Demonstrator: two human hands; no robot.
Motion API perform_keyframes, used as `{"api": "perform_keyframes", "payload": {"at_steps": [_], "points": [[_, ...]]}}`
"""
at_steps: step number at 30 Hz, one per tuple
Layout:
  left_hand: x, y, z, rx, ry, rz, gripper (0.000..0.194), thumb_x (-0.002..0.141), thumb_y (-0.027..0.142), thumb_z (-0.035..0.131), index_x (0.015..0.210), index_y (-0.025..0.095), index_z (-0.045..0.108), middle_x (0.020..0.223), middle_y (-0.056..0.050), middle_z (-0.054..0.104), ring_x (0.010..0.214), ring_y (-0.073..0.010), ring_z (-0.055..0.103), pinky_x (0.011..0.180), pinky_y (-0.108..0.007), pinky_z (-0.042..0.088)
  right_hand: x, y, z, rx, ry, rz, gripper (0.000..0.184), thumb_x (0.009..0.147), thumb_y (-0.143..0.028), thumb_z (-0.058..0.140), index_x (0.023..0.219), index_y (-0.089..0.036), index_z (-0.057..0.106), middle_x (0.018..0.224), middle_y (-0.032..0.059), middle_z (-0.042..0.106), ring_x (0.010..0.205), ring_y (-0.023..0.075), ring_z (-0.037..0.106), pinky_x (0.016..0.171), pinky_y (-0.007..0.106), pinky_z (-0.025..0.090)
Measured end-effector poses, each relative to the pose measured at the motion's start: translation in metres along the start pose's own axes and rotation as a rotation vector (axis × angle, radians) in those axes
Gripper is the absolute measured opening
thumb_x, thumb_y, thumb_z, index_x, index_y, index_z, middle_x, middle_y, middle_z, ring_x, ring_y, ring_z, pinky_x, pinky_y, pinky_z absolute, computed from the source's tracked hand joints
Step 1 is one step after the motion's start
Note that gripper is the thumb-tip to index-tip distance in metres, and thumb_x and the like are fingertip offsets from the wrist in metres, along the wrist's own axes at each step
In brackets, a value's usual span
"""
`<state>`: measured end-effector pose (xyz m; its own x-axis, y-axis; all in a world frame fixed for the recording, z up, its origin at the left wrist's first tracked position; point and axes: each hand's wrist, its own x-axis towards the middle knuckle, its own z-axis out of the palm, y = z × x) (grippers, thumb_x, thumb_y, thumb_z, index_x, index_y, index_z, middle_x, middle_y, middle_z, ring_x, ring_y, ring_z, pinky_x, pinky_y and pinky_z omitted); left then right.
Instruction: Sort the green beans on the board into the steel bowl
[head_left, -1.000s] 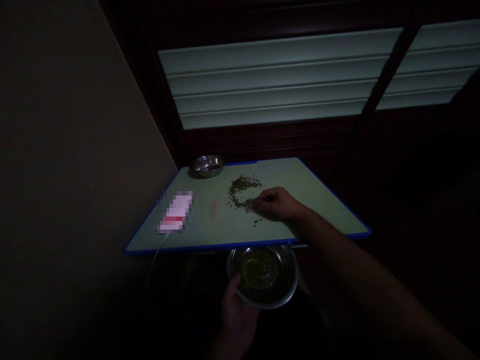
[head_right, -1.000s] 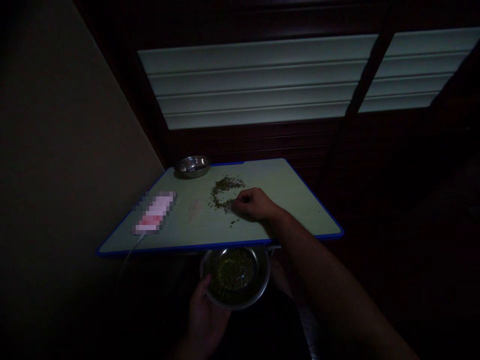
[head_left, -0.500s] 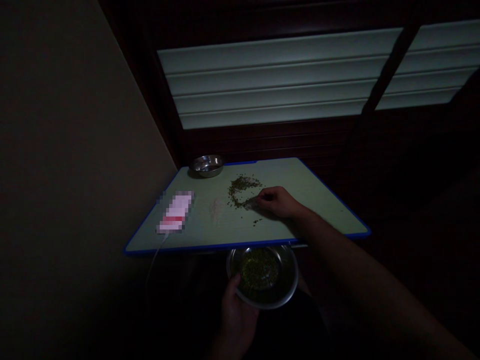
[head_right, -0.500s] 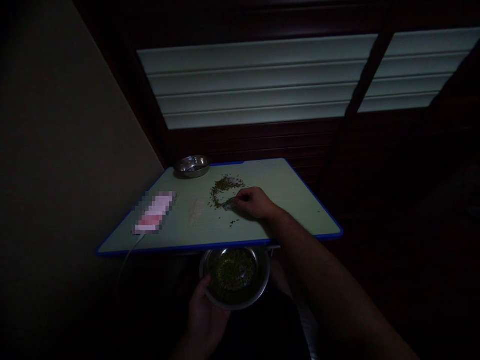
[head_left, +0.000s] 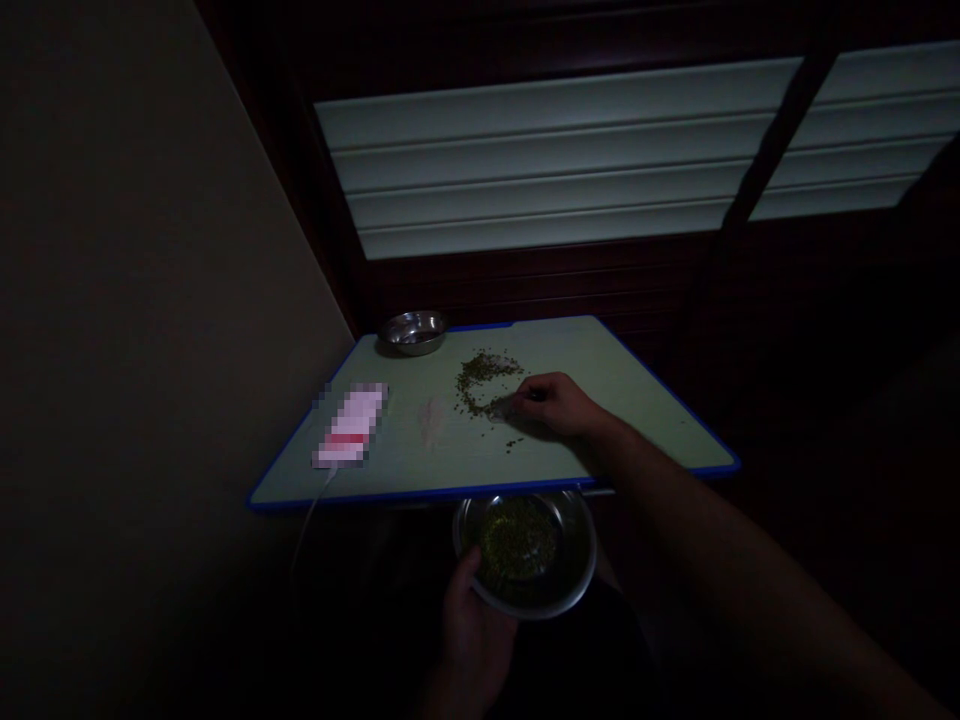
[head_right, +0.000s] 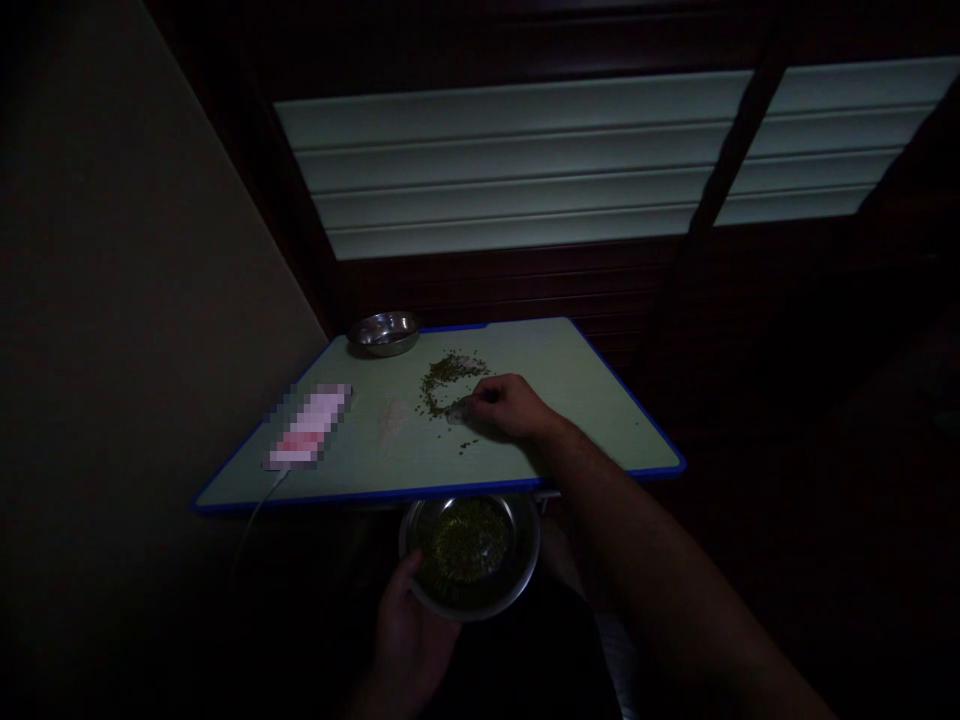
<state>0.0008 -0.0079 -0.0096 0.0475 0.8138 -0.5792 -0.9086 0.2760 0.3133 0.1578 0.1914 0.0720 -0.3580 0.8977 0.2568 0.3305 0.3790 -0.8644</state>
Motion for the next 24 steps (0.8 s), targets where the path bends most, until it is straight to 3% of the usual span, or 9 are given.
{"api": "perform_keyframes", "payload": {"at_steps": [8,16,24], "points": [[0.001,-0.001,0.000,0.013,-0.027,0.009,0.029,0.086,0.028,0.056,0.110,0.023,0.073,0.097,-0.006,0.079,0.100,-0.0254,0.070,0.100,-0.047,0.047,-0.001,-0.001,-0.001,-0.031,-0.028,0.007,0.019,0.069,-0.033,0.067,0.066,-0.015,0.064,0.063,0.0018,0.060,0.060,0.0127,0.050,0.061,0.028,0.041],[0.001,-0.002,-0.002,0.004,-0.025,-0.004,0.023,0.085,0.027,0.058,0.099,0.021,0.075,0.097,-0.006,0.079,0.098,-0.0250,0.071,0.099,-0.046,0.048,0.003,-0.001,0.002,-0.014,-0.111,0.014,0.019,0.073,-0.033,0.068,0.073,-0.014,0.068,0.069,0.0037,0.066,0.064,0.0133,0.054,0.065,0.029,0.044],[0.002,0.000,-0.001,-0.017,-0.028,-0.006,0.022,0.086,0.026,0.057,0.095,0.022,0.077,0.098,-0.006,0.079,0.098,-0.0246,0.070,0.101,-0.046,0.046,0.009,-0.009,0.010,0.103,-0.308,-0.014,0.021,0.076,-0.030,0.068,0.088,-0.014,0.072,0.082,0.0047,0.072,0.074,0.0143,0.061,0.074,0.030,0.047]]}}
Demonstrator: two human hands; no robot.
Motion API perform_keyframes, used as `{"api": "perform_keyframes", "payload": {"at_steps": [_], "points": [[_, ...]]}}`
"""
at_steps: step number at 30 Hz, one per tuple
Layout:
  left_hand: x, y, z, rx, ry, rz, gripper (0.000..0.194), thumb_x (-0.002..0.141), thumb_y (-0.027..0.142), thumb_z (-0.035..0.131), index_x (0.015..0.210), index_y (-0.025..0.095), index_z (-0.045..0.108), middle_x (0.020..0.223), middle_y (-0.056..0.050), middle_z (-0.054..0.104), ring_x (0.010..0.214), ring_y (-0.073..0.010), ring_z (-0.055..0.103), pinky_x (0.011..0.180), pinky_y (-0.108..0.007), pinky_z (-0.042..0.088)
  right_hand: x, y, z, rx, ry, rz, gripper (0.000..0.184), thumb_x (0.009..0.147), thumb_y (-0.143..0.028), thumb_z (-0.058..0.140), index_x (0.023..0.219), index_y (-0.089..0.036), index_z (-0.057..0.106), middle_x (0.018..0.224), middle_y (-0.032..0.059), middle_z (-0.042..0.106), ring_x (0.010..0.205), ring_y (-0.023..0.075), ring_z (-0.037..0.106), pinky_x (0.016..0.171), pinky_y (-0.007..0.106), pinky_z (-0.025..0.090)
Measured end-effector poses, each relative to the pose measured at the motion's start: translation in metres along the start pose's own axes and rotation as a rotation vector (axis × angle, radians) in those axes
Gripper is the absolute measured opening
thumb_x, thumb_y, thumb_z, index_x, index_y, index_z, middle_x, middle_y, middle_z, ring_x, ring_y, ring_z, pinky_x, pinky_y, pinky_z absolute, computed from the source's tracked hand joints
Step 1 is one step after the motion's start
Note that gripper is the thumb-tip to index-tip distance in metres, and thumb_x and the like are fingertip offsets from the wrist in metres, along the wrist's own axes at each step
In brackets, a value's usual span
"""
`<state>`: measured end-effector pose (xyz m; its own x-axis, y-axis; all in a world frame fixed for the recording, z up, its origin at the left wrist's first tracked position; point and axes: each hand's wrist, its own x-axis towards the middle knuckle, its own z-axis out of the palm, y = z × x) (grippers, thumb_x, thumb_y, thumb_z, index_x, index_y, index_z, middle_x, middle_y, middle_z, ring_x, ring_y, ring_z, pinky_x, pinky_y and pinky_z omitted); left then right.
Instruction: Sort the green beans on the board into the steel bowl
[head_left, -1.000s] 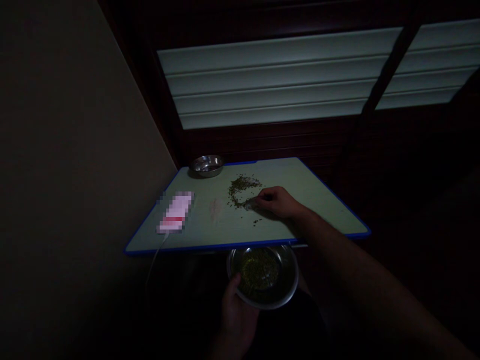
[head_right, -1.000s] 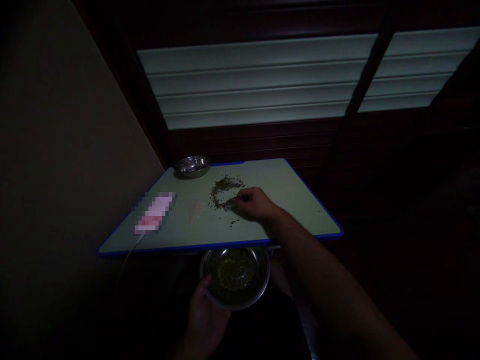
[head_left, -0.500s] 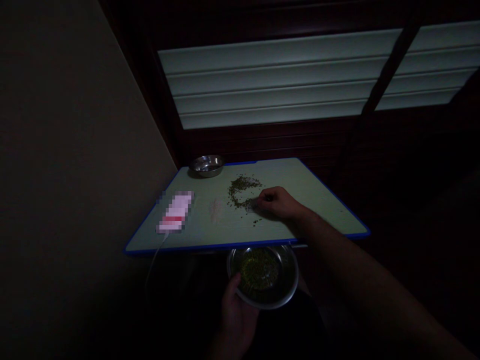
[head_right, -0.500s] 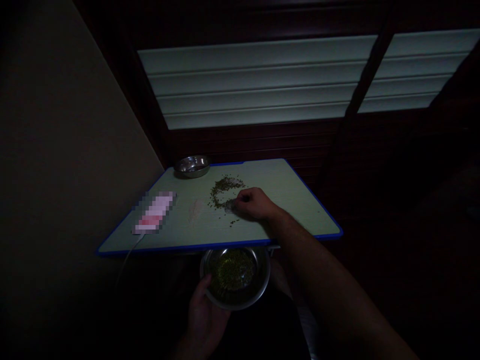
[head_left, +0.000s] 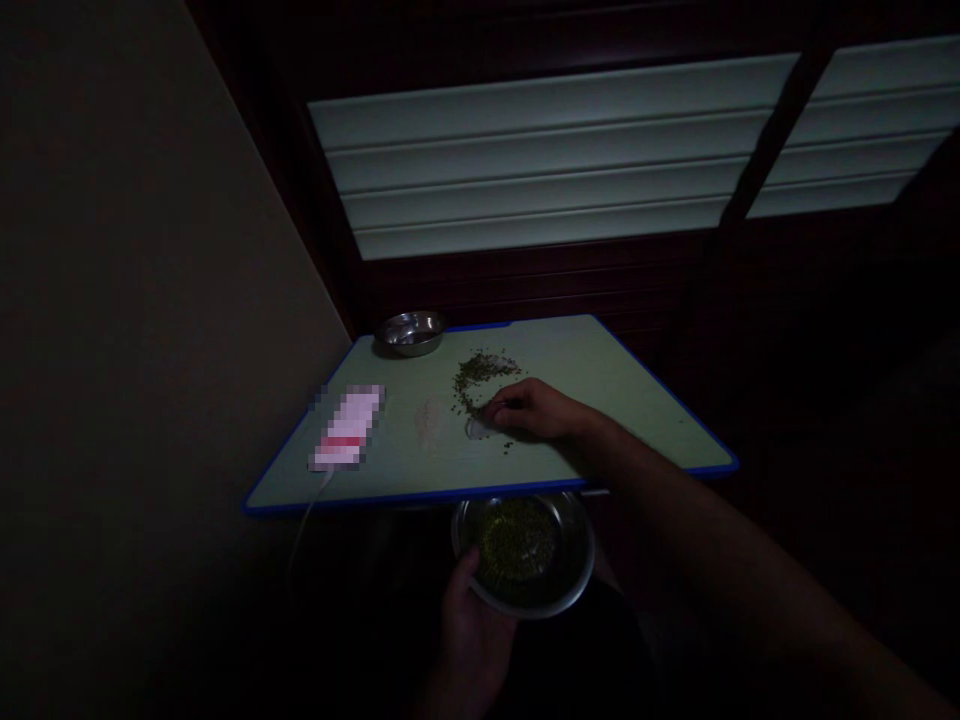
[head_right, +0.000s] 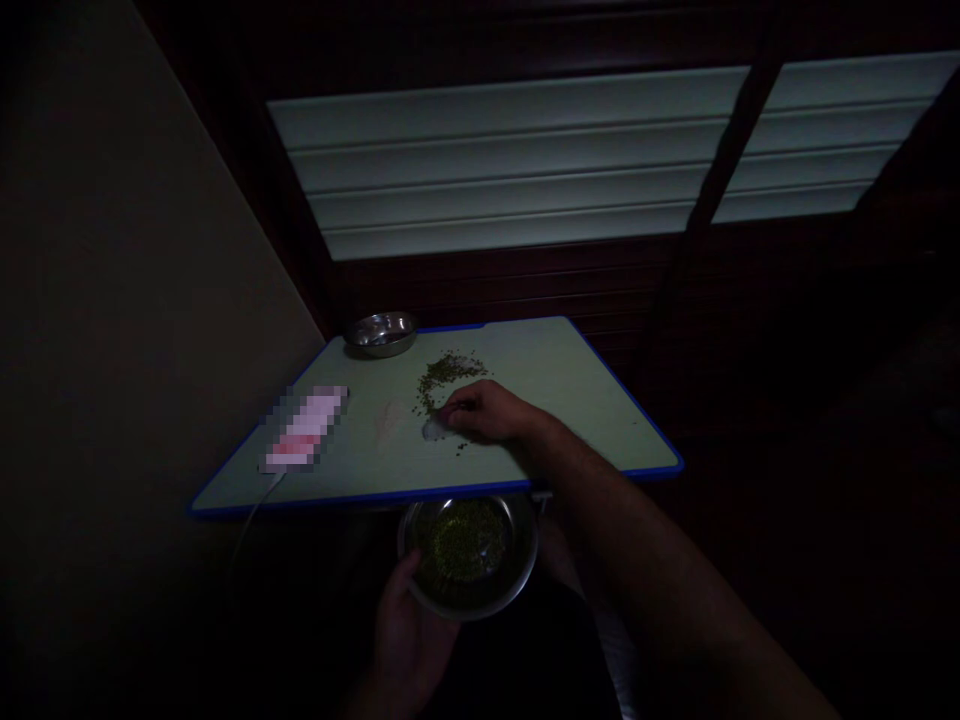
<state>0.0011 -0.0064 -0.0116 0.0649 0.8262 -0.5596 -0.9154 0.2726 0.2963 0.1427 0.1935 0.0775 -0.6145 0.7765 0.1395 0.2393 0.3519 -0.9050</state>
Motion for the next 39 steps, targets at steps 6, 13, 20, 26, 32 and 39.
{"api": "perform_keyframes", "payload": {"at_steps": [6,13,20,26,32,39], "points": [[-0.001,0.001,0.000,0.006,0.021,0.010,0.027,0.086,0.025,0.058,0.108,0.022,0.073,0.099,-0.007,0.078,0.100,-0.0261,0.070,0.099,-0.046,0.048,-0.002,-0.007,-0.003,0.046,-0.119,-0.007,0.024,0.073,-0.036,0.073,0.081,-0.014,0.070,0.078,0.0033,0.070,0.072,0.0138,0.059,0.073,0.029,0.046],[-0.003,0.000,0.001,0.003,0.010,0.017,0.031,0.087,0.025,0.056,0.114,0.025,0.071,0.098,-0.005,0.079,0.097,-0.0237,0.071,0.101,-0.046,0.047,-0.012,-0.009,-0.006,0.060,-0.178,0.017,0.027,0.071,-0.039,0.075,0.078,-0.013,0.069,0.070,0.0010,0.066,0.064,0.0112,0.054,0.063,0.025,0.043],[-0.001,0.001,-0.001,0.005,0.019,0.009,0.026,0.087,0.026,0.056,0.103,0.023,0.075,0.095,-0.006,0.079,0.097,-0.0246,0.071,0.102,-0.046,0.045,-0.026,-0.006,-0.022,0.038,0.081,0.074,0.025,0.067,-0.036,0.077,0.076,-0.014,0.069,0.075,0.0047,0.070,0.068,0.0138,0.058,0.067,0.029,0.046],[-0.003,0.001,0.001,-0.002,0.015,0.004,0.024,0.088,0.026,0.054,0.094,0.021,0.077,0.094,-0.006,0.079,0.095,-0.0240,0.072,0.100,-0.046,0.047,-0.029,-0.006,-0.024,0.069,0.066,0.210,0.028,0.060,-0.027,0.080,0.081,-0.013,0.067,0.063,-0.0011,0.064,0.052,0.0090,0.051,0.051,0.023,0.038],[-0.004,0.001,0.002,0.010,0.014,-0.006,0.026,0.087,0.027,0.054,0.103,0.022,0.075,0.092,-0.006,0.079,0.096,-0.0250,0.071,0.099,-0.047,0.048,-0.026,-0.012,-0.007,0.093,-0.032,0.221,0.027,0.060,-0.025,0.078,0.080,-0.015,0.063,0.057,-0.0047,0.058,0.046,0.0073,0.047,0.046,0.022,0.035],[-0.003,0.001,0.001,0.028,0.002,0.000,0.028,0.087,0.027,0.054,0.107,0.022,0.074,0.095,-0.007,0.079,0.101,-0.0261,0.070,0.102,-0.048,0.046,-0.027,-0.005,-0.028,0.045,0.338,0.102,0.022,0.059,-0.031,0.073,0.068,-0.016,0.059,0.060,-0.0034,0.053,0.055,0.0094,0.044,0.053,0.025,0.033]]}}
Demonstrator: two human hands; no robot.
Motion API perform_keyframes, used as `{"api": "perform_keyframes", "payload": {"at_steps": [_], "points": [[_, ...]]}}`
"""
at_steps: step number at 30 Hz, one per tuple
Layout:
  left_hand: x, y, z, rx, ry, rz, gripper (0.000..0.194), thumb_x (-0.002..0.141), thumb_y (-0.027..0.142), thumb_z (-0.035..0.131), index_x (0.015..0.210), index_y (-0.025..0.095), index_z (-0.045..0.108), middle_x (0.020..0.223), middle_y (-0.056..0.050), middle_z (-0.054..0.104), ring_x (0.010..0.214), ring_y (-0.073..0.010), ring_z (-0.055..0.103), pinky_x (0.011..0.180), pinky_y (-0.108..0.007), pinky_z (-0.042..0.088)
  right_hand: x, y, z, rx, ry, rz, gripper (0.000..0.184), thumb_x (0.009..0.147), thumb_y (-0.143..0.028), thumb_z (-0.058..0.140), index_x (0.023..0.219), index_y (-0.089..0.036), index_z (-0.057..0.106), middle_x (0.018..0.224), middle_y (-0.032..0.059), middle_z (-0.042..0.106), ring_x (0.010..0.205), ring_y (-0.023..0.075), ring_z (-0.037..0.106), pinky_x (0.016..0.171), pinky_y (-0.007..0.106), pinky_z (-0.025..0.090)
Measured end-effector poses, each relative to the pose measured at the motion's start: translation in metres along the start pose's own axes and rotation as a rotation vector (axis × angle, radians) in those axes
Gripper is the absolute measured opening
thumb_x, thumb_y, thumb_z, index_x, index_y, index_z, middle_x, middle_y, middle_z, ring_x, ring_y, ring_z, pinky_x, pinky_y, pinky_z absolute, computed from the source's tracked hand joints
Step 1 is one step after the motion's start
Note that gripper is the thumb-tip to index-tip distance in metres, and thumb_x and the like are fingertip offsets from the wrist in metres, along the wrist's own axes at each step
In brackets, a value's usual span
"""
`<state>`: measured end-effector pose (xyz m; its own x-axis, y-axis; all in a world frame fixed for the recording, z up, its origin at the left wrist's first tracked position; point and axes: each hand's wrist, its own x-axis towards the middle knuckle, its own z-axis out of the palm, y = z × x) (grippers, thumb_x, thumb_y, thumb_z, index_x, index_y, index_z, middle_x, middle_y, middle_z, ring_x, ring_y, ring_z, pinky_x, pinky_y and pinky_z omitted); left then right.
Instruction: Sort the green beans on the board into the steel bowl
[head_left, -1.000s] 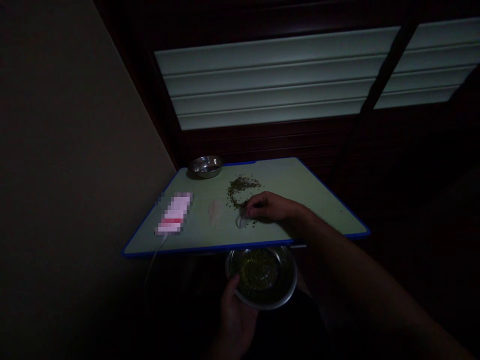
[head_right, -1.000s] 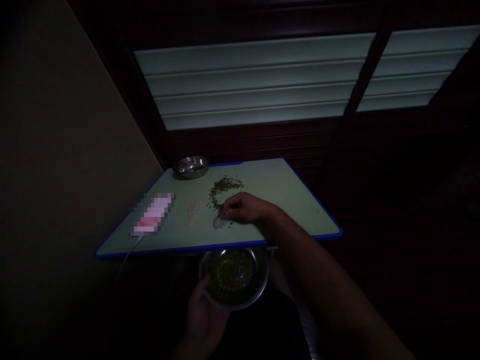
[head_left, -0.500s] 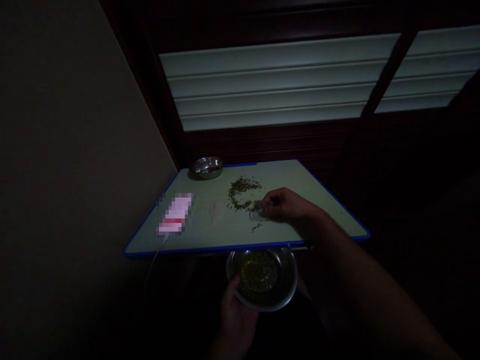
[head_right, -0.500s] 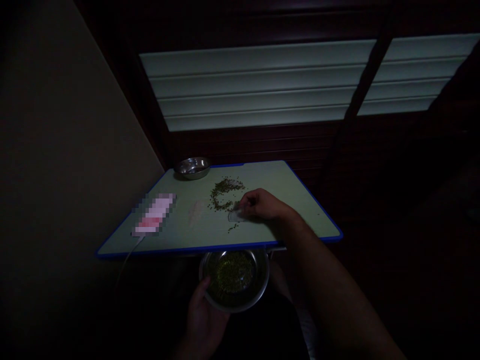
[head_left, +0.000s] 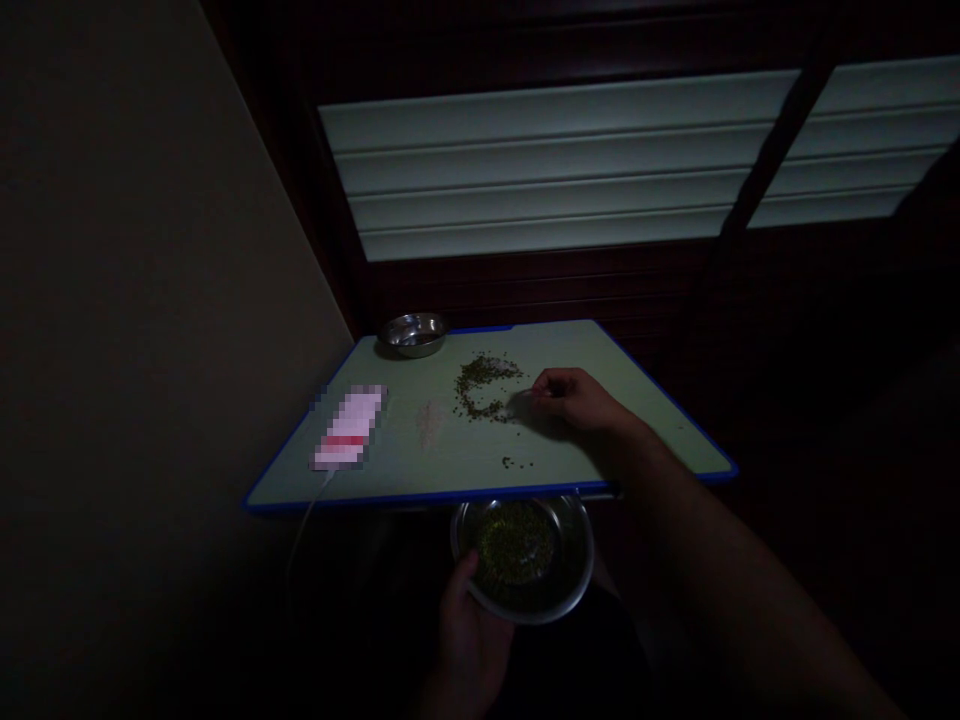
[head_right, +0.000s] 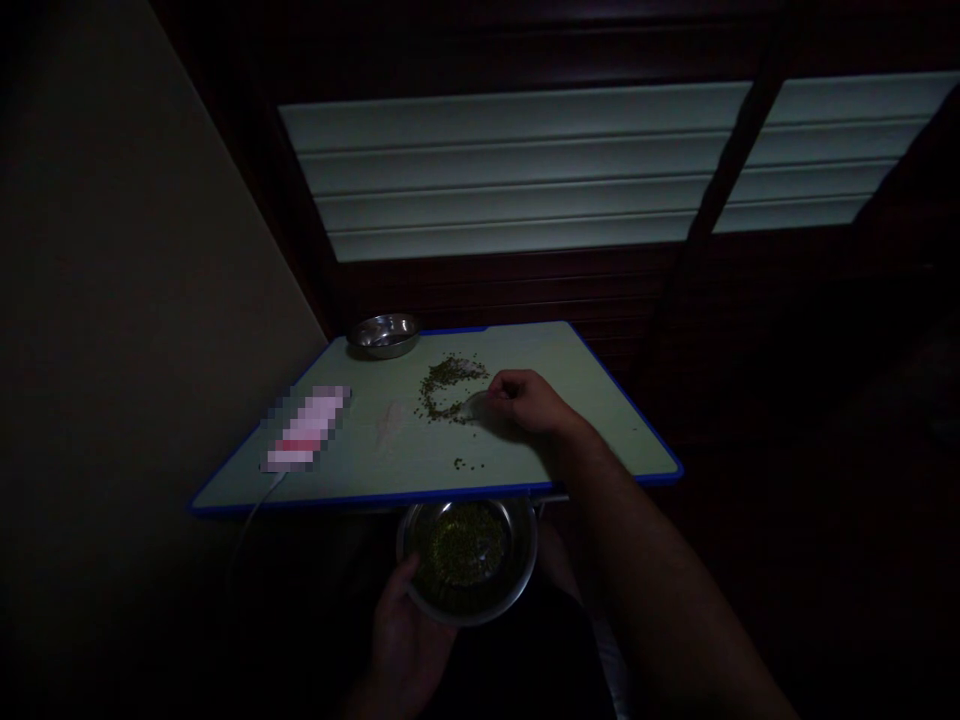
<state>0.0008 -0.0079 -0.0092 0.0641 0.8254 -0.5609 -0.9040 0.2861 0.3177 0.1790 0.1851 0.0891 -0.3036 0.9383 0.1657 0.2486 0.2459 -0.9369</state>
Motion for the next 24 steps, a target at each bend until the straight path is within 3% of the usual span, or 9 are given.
{"api": "perform_keyframes", "payload": {"at_steps": [4,13,19,24], "points": [[-0.001,0.000,0.002,-0.014,0.037,-0.008,0.027,0.087,0.026,0.054,0.104,0.020,0.075,0.093,-0.007,0.079,0.097,-0.0255,0.071,0.101,-0.047,0.046,0.002,0.006,-0.010,-0.077,0.060,0.049,0.019,0.057,-0.030,0.069,0.062,-0.016,0.058,0.059,-0.0025,0.053,0.056,0.0103,0.044,0.055,0.026,0.034],[0.001,-0.001,-0.001,-0.004,0.017,-0.022,0.028,0.088,0.025,0.054,0.107,0.020,0.074,0.094,-0.007,0.079,0.101,-0.0260,0.070,0.100,-0.047,0.047,-0.003,0.005,0.001,-0.075,-0.138,0.122,0.020,0.057,-0.030,0.070,0.065,-0.016,0.059,0.059,-0.0013,0.056,0.053,0.0098,0.046,0.052,0.025,0.034],[0.002,-0.002,-0.001,0.011,0.015,0.010,0.035,0.087,0.026,0.055,0.119,0.022,0.068,0.097,-0.006,0.079,0.101,-0.0250,0.070,0.100,-0.047,0.047,0.001,0.009,-0.002,-0.129,-0.013,0.135,0.015,0.058,-0.028,0.065,0.063,-0.017,0.056,0.055,-0.0028,0.052,0.050,0.0092,0.044,0.049,0.025,0.033],[-0.002,-0.001,0.003,0.019,0.056,0.003,0.032,0.087,0.025,0.055,0.115,0.020,0.069,0.097,-0.007,0.078,0.101,-0.0257,0.070,0.097,-0.047,0.050,0.002,0.011,-0.004,-0.184,0.050,0.082,0.014,0.059,-0.028,0.064,0.061,-0.017,0.056,0.055,-0.0021,0.052,0.051,0.0095,0.042,0.050,0.025,0.032]]}}
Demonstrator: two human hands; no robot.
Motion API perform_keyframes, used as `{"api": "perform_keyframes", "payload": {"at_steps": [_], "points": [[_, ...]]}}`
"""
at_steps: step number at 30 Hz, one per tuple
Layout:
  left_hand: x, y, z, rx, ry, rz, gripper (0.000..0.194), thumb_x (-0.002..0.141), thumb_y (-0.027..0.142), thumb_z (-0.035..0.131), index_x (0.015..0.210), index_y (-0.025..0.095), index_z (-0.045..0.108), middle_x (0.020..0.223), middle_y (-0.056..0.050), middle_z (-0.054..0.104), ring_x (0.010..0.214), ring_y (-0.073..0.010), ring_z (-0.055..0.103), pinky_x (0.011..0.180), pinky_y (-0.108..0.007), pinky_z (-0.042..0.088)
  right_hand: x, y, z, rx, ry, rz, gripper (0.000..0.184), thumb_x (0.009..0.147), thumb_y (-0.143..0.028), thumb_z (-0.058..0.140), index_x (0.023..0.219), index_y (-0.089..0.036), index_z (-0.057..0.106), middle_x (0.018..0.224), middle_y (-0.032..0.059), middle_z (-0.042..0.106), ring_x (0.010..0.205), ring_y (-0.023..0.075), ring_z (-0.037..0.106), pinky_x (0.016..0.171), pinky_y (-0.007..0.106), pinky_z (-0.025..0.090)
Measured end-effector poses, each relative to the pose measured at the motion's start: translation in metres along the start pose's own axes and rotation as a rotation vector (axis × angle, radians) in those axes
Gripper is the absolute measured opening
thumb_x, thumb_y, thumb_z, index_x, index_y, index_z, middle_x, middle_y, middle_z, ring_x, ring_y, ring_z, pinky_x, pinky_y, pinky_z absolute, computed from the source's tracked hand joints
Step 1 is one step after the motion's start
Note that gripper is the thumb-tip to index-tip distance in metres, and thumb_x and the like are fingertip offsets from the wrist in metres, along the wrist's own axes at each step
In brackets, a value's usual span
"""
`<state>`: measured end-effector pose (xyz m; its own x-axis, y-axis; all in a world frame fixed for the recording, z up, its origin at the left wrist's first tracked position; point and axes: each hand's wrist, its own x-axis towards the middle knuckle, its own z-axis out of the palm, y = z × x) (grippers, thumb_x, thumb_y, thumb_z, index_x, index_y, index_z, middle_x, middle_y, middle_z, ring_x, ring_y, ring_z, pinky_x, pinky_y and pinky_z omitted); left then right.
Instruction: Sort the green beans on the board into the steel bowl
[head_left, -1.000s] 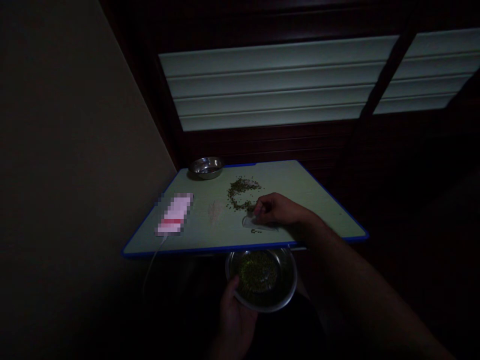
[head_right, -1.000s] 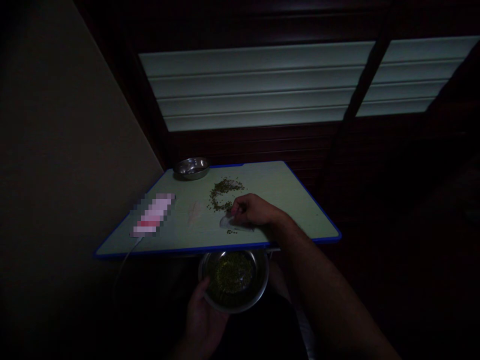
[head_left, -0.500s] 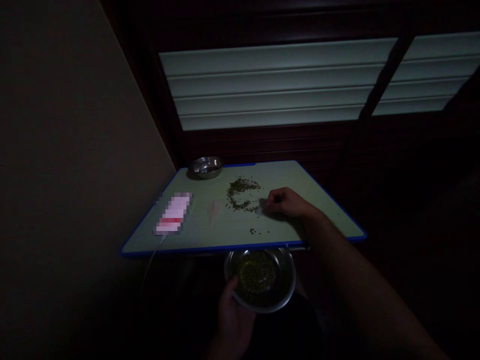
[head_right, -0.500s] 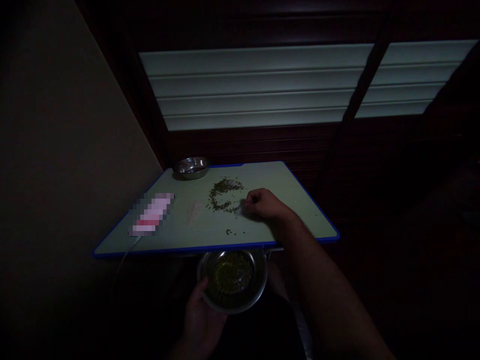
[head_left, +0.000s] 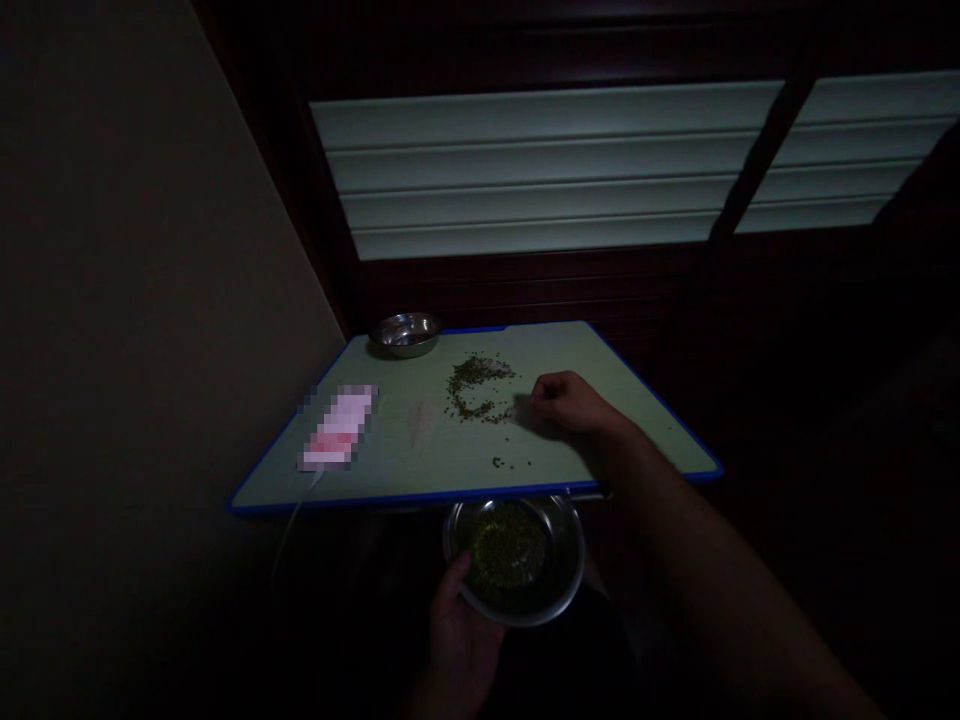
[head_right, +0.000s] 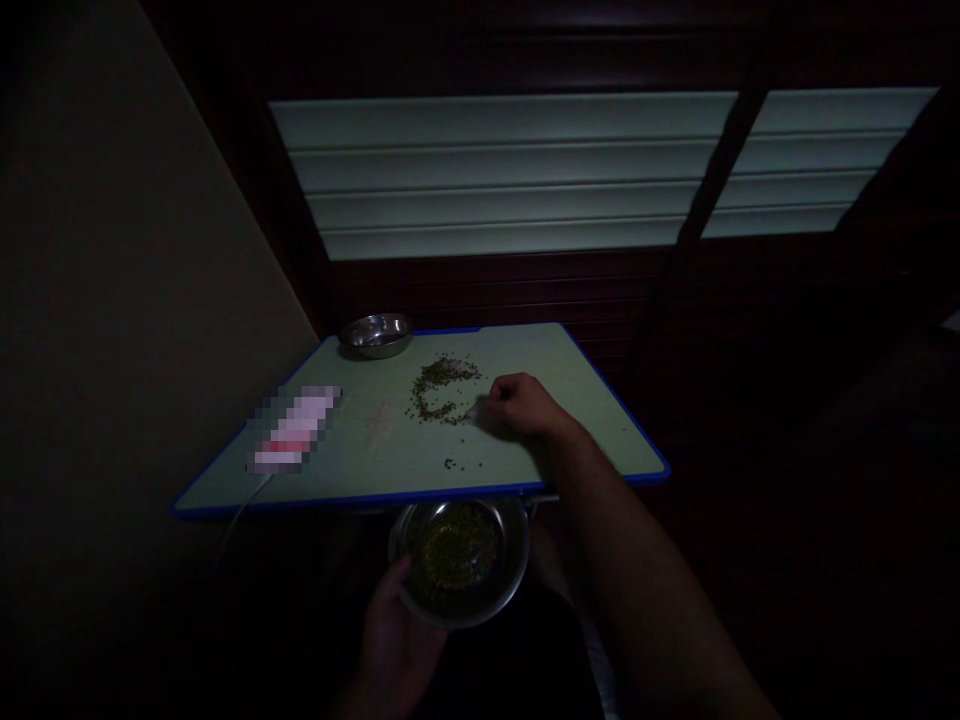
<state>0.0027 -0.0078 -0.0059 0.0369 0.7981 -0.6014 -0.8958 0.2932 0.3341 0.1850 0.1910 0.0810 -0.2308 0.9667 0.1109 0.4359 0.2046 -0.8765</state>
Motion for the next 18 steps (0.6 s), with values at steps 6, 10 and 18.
{"api": "perform_keyframes", "payload": {"at_steps": [6,10,18], "points": [[-0.0013,0.0005,0.0000,0.003,0.015,-0.016,0.030,0.088,0.025,0.054,0.112,0.016,0.070,0.097,-0.010,0.078,0.103,-0.0275,0.069,0.094,-0.046,0.051,0.0009,0.0016,0.0030,0.037,-0.012,-0.028,0.016,0.059,-0.031,0.064,0.061,-0.017,0.057,0.056,-0.0017,0.052,0.053,0.0100,0.043,0.051,0.025,0.033],[0.0006,0.0002,-0.0016,0.000,0.009,-0.007,0.030,0.088,0.025,0.054,0.113,0.018,0.070,0.097,-0.009,0.078,0.104,-0.0268,0.069,0.096,-0.047,0.050,0.0020,0.0030,0.0045,0.047,-0.032,-0.042,0.017,0.059,-0.031,0.066,0.061,-0.016,0.057,0.057,-0.0016,0.053,0.053,0.0098,0.043,0.052,0.025,0.033],[-0.0001,-0.0002,0.0004,-0.007,0.015,0.000,0.028,0.089,0.025,0.053,0.109,0.020,0.071,0.092,-0.006,0.079,0.095,-0.0241,0.071,0.096,-0.046,0.051,0.0017,0.0037,0.0037,0.058,-0.047,-0.068,0.019,0.061,-0.032,0.069,0.063,-0.016,0.059,0.059,-0.0013,0.055,0.055,0.0107,0.045,0.054,0.026,0.034]]}}
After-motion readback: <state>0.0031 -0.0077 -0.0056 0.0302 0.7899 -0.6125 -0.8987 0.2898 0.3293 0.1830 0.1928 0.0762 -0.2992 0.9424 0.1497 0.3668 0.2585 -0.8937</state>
